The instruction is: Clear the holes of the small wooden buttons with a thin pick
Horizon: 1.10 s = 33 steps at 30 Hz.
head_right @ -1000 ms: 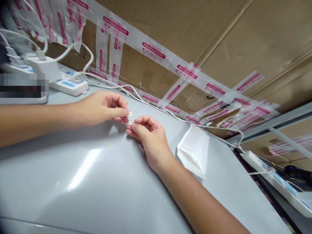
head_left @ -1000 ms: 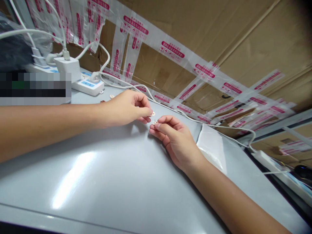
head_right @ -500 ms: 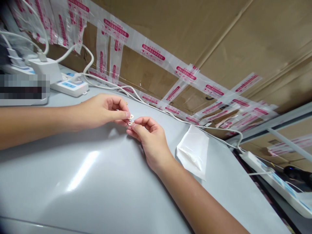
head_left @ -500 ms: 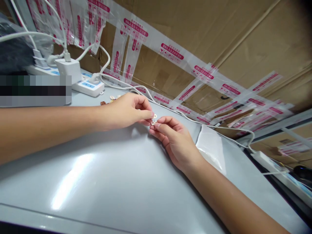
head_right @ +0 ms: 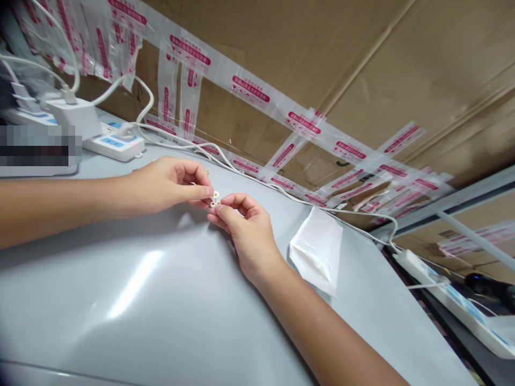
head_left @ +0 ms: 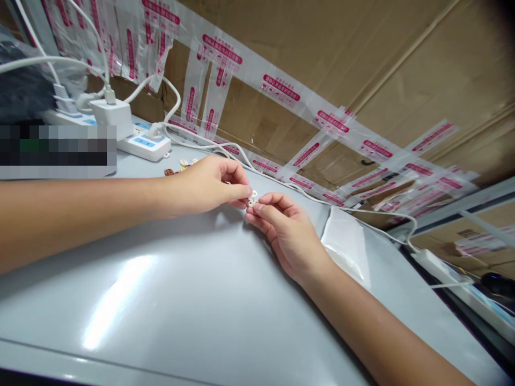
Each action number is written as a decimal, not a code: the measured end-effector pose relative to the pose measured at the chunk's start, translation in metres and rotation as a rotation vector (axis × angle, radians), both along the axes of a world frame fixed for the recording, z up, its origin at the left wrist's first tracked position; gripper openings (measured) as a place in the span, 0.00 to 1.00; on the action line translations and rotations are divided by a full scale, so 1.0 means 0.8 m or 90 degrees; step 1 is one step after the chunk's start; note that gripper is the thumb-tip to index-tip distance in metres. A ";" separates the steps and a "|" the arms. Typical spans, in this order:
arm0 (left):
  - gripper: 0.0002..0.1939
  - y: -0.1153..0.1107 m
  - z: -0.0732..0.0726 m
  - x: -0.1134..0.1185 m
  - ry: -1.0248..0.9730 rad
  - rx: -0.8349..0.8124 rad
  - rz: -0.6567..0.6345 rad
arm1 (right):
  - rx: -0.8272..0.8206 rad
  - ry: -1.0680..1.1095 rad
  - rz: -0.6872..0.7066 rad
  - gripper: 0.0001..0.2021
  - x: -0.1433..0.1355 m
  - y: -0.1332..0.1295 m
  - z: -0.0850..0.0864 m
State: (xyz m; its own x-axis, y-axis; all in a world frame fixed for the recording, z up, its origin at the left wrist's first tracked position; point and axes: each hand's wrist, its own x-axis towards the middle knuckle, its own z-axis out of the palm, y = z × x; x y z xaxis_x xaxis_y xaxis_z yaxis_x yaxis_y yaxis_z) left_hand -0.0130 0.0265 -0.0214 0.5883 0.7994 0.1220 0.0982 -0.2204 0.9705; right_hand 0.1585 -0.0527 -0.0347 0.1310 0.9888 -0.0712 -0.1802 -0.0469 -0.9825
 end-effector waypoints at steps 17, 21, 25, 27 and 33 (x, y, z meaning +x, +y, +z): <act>0.07 -0.004 0.004 0.001 0.042 0.040 0.013 | 0.017 0.013 0.009 0.11 -0.002 0.000 -0.002; 0.07 -0.004 0.002 0.001 0.069 0.082 0.019 | 0.011 0.017 0.008 0.11 -0.002 0.000 -0.001; 0.07 -0.003 0.002 0.001 0.082 0.112 0.016 | 0.003 0.022 -0.003 0.12 -0.002 0.000 -0.001; 0.07 -0.003 0.002 0.001 0.073 0.112 0.011 | 0.005 0.027 -0.007 0.13 -0.002 0.001 -0.001; 0.04 -0.009 0.004 0.005 0.048 0.145 0.001 | 0.000 0.051 -0.030 0.14 -0.004 0.001 -0.001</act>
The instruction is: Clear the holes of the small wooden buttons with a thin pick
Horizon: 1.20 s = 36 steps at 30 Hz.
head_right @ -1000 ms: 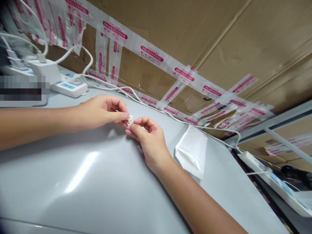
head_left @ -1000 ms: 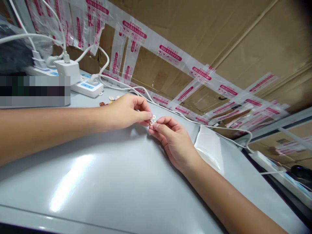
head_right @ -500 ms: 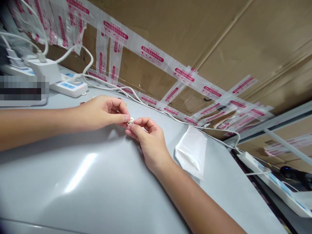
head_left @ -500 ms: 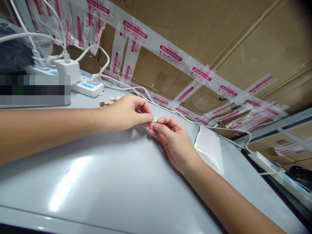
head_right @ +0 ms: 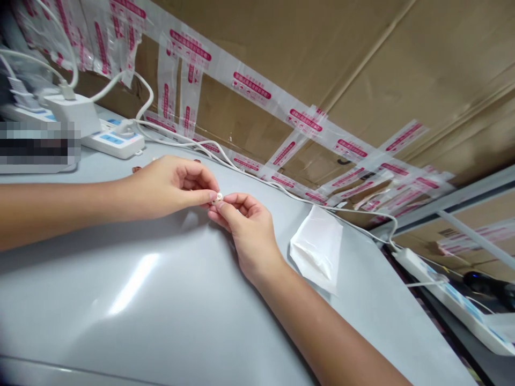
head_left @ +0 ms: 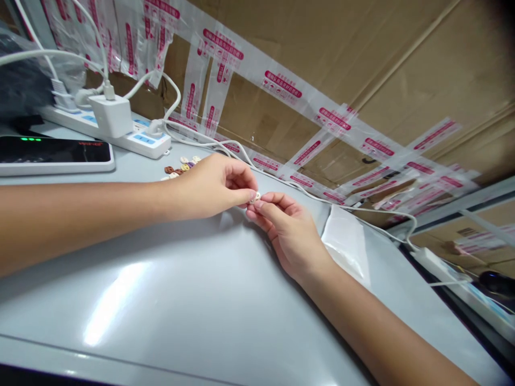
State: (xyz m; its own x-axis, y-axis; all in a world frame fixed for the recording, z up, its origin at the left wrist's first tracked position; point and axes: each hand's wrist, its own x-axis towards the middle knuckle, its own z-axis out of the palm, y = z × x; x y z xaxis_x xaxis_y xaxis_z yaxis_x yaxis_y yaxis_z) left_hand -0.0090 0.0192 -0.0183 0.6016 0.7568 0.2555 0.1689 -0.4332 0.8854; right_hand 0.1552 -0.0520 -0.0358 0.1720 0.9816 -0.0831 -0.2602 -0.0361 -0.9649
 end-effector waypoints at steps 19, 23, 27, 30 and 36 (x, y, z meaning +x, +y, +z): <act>0.05 -0.002 -0.005 -0.002 0.063 0.123 0.048 | -0.026 0.063 0.001 0.15 0.006 0.004 -0.003; 0.07 -0.001 -0.006 -0.004 0.054 0.134 0.013 | -0.024 0.055 0.034 0.11 0.005 0.003 0.002; 0.08 -0.002 -0.007 -0.006 0.070 0.251 -0.005 | -0.027 0.035 0.052 0.09 0.005 0.002 0.005; 0.09 -0.001 -0.007 -0.007 0.087 0.393 -0.026 | -0.032 0.014 0.055 0.10 0.006 0.001 0.004; 0.09 0.002 -0.009 -0.009 0.116 0.532 -0.044 | -0.016 0.007 0.061 0.11 0.006 -0.003 0.006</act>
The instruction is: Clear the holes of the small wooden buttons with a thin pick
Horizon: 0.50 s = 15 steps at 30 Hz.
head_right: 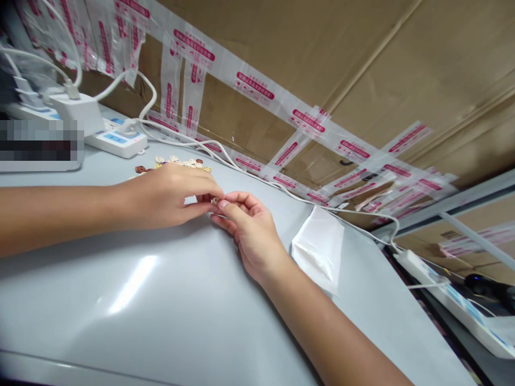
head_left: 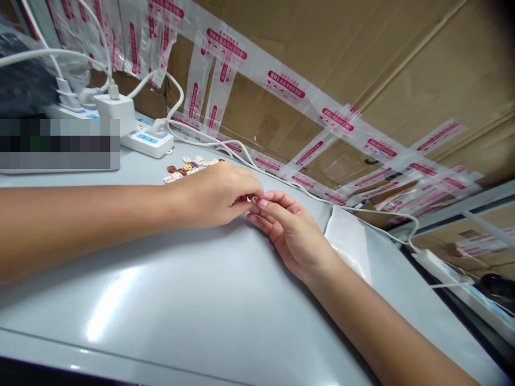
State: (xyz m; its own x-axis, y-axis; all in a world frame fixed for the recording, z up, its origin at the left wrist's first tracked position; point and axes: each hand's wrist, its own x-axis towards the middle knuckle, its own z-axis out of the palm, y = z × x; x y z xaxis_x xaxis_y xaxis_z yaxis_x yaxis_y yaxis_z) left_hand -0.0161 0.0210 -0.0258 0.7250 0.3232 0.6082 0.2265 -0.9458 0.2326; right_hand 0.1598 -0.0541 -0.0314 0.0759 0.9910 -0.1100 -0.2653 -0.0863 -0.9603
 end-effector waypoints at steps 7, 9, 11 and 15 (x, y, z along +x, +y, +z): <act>0.10 -0.005 0.001 -0.001 0.054 0.012 0.017 | 0.008 -0.003 0.014 0.12 0.000 -0.001 0.000; 0.10 -0.006 0.002 -0.002 0.066 0.018 0.024 | 0.010 -0.005 0.010 0.12 -0.001 -0.001 0.000; 0.10 -0.007 0.004 -0.002 0.088 0.033 0.033 | 0.013 -0.009 0.007 0.12 -0.002 -0.001 0.000; 0.11 -0.007 0.007 -0.003 0.159 0.069 0.049 | 0.015 -0.024 0.010 0.14 -0.003 -0.003 -0.001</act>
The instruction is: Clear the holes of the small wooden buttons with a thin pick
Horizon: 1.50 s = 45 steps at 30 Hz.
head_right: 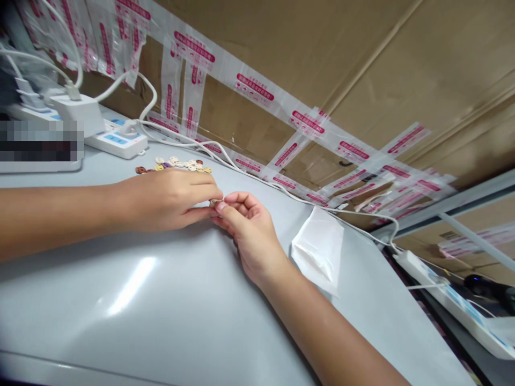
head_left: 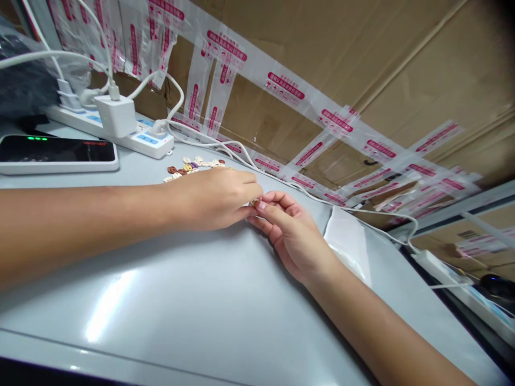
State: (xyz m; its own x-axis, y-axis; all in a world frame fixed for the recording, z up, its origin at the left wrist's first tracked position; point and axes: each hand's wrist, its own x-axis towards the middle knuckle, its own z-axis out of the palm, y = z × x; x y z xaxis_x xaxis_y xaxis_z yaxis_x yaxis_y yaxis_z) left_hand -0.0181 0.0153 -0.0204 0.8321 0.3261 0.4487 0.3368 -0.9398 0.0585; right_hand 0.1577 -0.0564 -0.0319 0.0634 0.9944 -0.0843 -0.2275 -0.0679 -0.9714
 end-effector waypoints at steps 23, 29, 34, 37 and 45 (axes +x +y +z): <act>0.08 -0.007 -0.001 0.005 0.162 0.008 0.071 | 0.016 -0.039 0.028 0.17 -0.001 0.000 -0.002; 0.08 -0.003 -0.004 0.004 0.127 0.076 0.073 | 0.008 -0.045 0.018 0.18 -0.001 0.001 0.000; 0.11 -0.013 -0.011 0.006 0.155 -0.058 0.099 | -0.009 -0.052 0.025 0.18 -0.001 0.001 -0.002; 0.13 -0.015 -0.008 0.006 0.130 -0.114 0.110 | -0.015 -0.055 0.030 0.18 -0.001 0.001 -0.001; 0.20 0.033 0.050 -0.022 -0.225 -0.217 0.220 | 0.030 -0.156 -0.124 0.19 0.008 0.009 0.006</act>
State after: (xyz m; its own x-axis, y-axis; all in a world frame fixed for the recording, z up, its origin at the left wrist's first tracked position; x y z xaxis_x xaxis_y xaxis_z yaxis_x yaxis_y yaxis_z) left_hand -0.0357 0.0419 0.0196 0.4714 0.7260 0.5007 0.5252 -0.6872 0.5019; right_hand 0.1642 -0.0488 -0.0271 0.2654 0.9641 0.0034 0.0101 0.0007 -0.9999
